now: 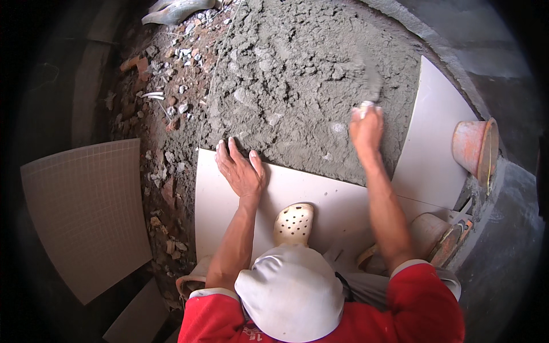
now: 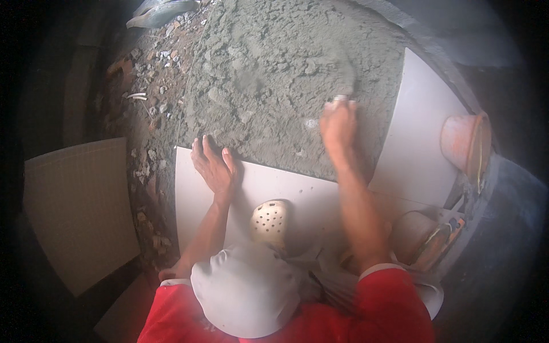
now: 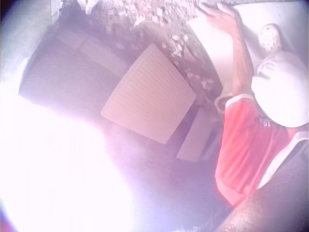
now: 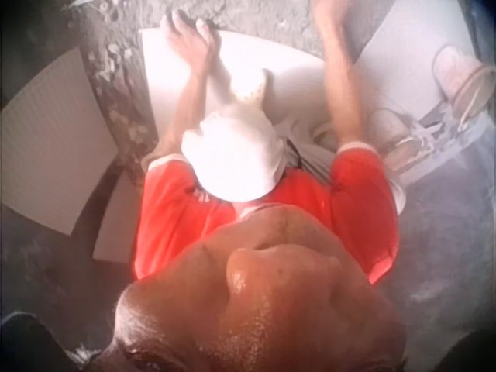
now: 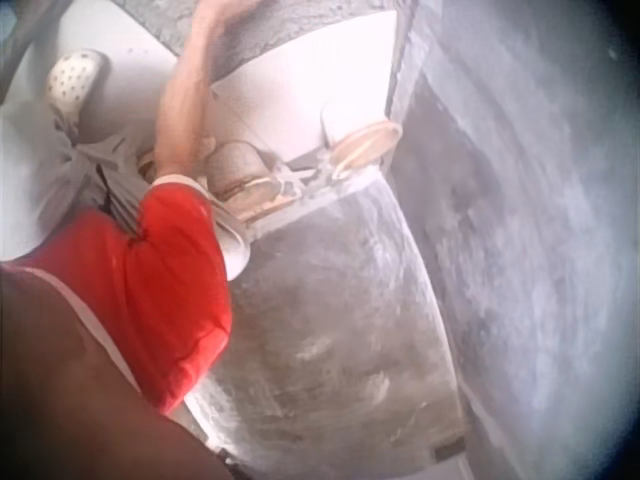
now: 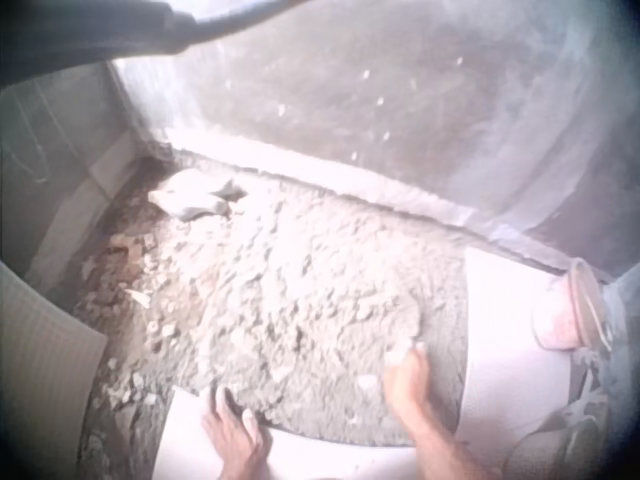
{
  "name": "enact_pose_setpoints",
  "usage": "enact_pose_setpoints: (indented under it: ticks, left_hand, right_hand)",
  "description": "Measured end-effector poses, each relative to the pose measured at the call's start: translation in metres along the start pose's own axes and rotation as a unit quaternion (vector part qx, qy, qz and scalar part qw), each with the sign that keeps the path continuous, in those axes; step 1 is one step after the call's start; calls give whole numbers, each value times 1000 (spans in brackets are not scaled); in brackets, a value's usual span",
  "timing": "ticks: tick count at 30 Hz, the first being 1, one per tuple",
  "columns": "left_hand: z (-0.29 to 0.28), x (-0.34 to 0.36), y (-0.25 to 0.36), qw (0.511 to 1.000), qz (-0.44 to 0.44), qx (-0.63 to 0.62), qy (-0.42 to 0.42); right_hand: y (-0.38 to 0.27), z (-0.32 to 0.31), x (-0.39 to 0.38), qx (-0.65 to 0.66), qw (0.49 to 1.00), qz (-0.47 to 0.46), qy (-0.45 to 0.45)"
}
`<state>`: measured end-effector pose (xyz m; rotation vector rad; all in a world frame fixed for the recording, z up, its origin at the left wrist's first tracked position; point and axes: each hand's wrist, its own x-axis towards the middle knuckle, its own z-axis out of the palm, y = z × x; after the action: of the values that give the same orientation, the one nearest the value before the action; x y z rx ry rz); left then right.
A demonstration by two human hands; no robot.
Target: The person scoops cement from a bucket and spreads it on the floor using a trowel. The person repeatedly scoops and spreads the cement to cover the floor area.
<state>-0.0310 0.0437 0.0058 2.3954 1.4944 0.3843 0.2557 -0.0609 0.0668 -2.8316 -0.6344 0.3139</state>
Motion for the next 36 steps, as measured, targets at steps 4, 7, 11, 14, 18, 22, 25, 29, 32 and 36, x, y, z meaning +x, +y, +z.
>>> enact_pose_setpoints:
  ticks: [4,7,11,14,18,22,25,29,32,36]
  left_hand:
    - [0,1,0,1000,0,-5,-4]
    - [1,-1,-1,1000,-7,-6,-1]
    - [1,-1,-2,1000,-6,-3,2]
    - [1,0,-2,1000,-7,-12,4]
    - [1,0,-2,1000,-8,-13,8]
    - [1,-1,-2,1000,-12,-2,-4]
    - [1,-1,-1,1000,-13,-2,-4]
    - [1,0,-1,1000,-15,-5,-6]
    - [1,0,-2,1000,-7,-7,-2]
    - [1,-1,-3,1000,-4,-8,-2]
  right_hand:
    - [-13,23,-36,44,994,-83,-62]
    - [-12,3,-35,59,988,-135,-55]
    - [-15,-44,3,72,991,-113,-20]
    - [-22,-55,12,297,906,98,-284]
    - [-25,-40,-31,304,806,157,-483]
    - [-13,-68,-20,214,838,108,-490]
    - [-32,-82,24,266,838,74,-471]
    - [-77,-67,44,278,830,112,-471]
    - [-71,-60,19,123,834,-9,-538]
    - [-29,-65,14,-152,874,-353,-298]
